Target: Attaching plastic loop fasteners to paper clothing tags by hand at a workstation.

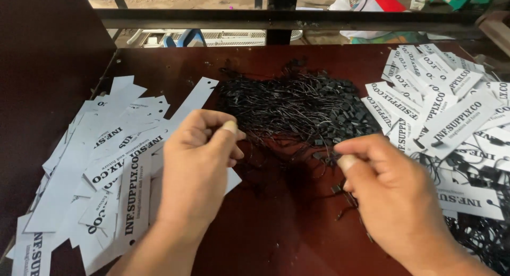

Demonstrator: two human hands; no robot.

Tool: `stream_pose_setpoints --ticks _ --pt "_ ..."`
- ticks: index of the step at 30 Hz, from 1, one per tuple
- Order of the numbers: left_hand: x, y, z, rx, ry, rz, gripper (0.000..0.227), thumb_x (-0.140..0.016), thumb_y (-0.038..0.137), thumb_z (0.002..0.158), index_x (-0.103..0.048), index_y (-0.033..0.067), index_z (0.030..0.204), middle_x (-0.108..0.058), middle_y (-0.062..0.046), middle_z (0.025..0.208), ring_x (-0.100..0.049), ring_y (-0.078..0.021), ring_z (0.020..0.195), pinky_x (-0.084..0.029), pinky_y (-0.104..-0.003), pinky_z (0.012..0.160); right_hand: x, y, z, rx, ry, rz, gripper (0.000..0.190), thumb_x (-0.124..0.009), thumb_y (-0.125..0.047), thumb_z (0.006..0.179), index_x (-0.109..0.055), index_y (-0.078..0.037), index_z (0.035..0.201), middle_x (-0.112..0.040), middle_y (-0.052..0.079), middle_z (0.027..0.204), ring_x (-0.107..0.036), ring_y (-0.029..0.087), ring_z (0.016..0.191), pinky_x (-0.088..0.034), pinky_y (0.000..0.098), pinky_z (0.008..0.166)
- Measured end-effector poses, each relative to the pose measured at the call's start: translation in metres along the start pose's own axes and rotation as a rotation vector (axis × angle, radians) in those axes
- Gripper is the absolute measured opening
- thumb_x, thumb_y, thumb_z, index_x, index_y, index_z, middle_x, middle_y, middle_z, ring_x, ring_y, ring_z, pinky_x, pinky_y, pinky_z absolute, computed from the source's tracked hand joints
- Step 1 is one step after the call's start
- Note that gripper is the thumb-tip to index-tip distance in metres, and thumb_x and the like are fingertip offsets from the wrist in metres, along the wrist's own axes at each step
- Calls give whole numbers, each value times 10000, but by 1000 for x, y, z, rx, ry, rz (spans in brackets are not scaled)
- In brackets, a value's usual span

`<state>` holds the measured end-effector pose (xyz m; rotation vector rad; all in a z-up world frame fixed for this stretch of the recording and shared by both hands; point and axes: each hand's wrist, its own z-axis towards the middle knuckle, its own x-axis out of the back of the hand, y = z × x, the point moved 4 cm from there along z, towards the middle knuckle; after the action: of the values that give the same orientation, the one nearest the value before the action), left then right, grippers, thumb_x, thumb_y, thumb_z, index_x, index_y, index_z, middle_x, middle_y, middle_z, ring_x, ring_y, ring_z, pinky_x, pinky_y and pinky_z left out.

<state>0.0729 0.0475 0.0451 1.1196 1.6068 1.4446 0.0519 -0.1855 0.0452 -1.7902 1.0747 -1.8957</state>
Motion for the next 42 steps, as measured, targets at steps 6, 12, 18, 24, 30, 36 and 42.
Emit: stream_pose_setpoints --ticks 6,12,18,24,30,36,42 --pt "-1 -5 0 -57 -69 193 61 -648 155 901 -705 133 901 -700 9 730 -633 -97 609 -519 -264 614 -8 6 3 291 8 -44 196 -732 -185 857 -848 -215 1011 -791 -47 804 -667 102 661 -527 256 644" --pt "-10 -10 -3 -223 -154 518 93 -626 219 867 -701 211 813 -709 67 696 -588 -109 638 -495 -295 644 -24 -4 -10 930 39 -307 228 -705 -203 885 -772 -163 1099 -611 -35 886 -648 139 709 -572 336 581" --pt "-16 -13 -3 -342 -196 621 67 -622 221 884 -677 208 848 -730 76 800 -647 -146 735 -487 -331 684 -26 -13 -17 1058 53 -361 441 -771 -93 780 -705 -158 1211 -564 16 945 -666 244 669 -634 418 553" --pt "-20 -13 -5 -329 -191 668 83 -620 221 862 -693 224 823 -740 106 806 -668 -117 762 -509 -308 725 -31 -5 -11 1036 36 -360 238 -755 -133 814 -690 -160 1041 -560 -27 946 -631 178 733 -570 360 528" --pt "-21 -16 -3 -405 -174 690 66 -633 225 852 -696 220 836 -744 95 819 -668 -142 762 -502 -331 716 -31 0 0 895 -61 -327 47 -684 -169 917 -662 -168 959 -572 -29 909 -644 211 639 -564 388 534" --pt "-24 -17 -6 -478 -185 694 54 -635 207 859 -682 195 837 -739 75 839 -669 -154 754 -505 -339 689 -22 0 -1 884 -127 -157 200 -496 -179 1044 -522 -118 855 -583 5 797 -611 149 607 -556 289 490" --pt "-27 -15 -22 -905 -132 731 54 -597 173 910 -651 174 901 -652 30 854 -629 -239 668 -478 -400 554 -10 11 -2 676 -26 -111 70 -594 -238 985 -631 -179 977 -700 -25 654 -692 158 570 -545 330 595"
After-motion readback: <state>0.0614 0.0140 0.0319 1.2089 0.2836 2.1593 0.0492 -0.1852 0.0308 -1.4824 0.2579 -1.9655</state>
